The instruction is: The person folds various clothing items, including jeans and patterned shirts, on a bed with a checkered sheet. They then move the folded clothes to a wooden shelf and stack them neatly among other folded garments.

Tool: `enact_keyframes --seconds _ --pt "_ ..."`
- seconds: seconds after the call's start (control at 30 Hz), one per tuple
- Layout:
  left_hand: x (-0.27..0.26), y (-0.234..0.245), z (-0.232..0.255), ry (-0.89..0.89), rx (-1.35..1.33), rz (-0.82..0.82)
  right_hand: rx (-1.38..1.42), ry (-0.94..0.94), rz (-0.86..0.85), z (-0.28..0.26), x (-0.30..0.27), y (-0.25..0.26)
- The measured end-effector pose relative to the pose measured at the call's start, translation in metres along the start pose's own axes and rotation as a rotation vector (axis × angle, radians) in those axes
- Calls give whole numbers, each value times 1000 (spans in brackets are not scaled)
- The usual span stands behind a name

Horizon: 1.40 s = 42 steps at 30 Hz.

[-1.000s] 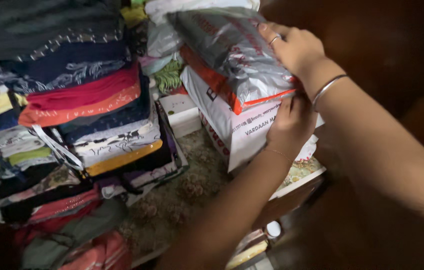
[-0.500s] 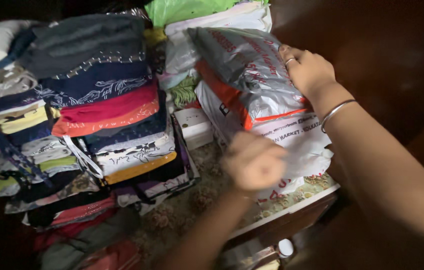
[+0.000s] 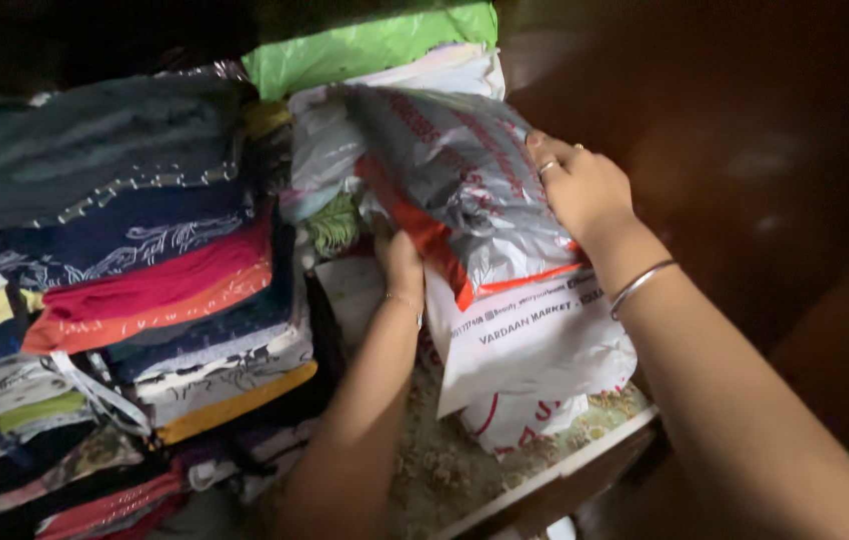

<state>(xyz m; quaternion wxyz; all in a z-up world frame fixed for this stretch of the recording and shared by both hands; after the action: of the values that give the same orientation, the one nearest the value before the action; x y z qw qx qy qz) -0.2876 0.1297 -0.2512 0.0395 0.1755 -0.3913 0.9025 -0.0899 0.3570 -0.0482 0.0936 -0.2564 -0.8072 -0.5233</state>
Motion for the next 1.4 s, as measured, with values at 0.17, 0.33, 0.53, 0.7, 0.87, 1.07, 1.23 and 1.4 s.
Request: enact_keyframes --seconds 0.17,0.33,0.53,0.7,0.87,1.07,1.23,1.4 --pt "-13 -3 28 185 198 -95 37 -42 -40 5 -6 -5" --pt "-20 -74 143 -68 -147 -51 -9 34 2 0 -6 0" --pt "-46 -165 181 62 815 118 -116 -27 -101 -3 7 17" --pt "-50 -181 170 -247 347 -117 -286 16 -211 -28 31 50" --pt "-51 -163 155 -211 321 -285 -227 131 -161 -71 71 40" --pt "-18 -116 128 -129 824 -199 -108 146 -438 -99 68 -42" --pt "62 -110 160 -89 1364 60 -231 57 -434 -101 54 -34" --pt "38 -148 131 -467 1738 -168 -206 72 -413 -105 46 -27"
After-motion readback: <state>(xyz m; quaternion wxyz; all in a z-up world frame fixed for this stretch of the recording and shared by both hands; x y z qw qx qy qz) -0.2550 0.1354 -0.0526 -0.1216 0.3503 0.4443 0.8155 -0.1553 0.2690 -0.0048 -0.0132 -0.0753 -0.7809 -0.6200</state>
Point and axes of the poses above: each hand's wrist, its own x-axis towards the middle knuckle, its own y-axis out of the back of the hand, z = x × y, the point moved 8 cm from there along x, towards the middle knuckle, and after that the axes turned 8 degrees about -x, right-handed, at the moved point
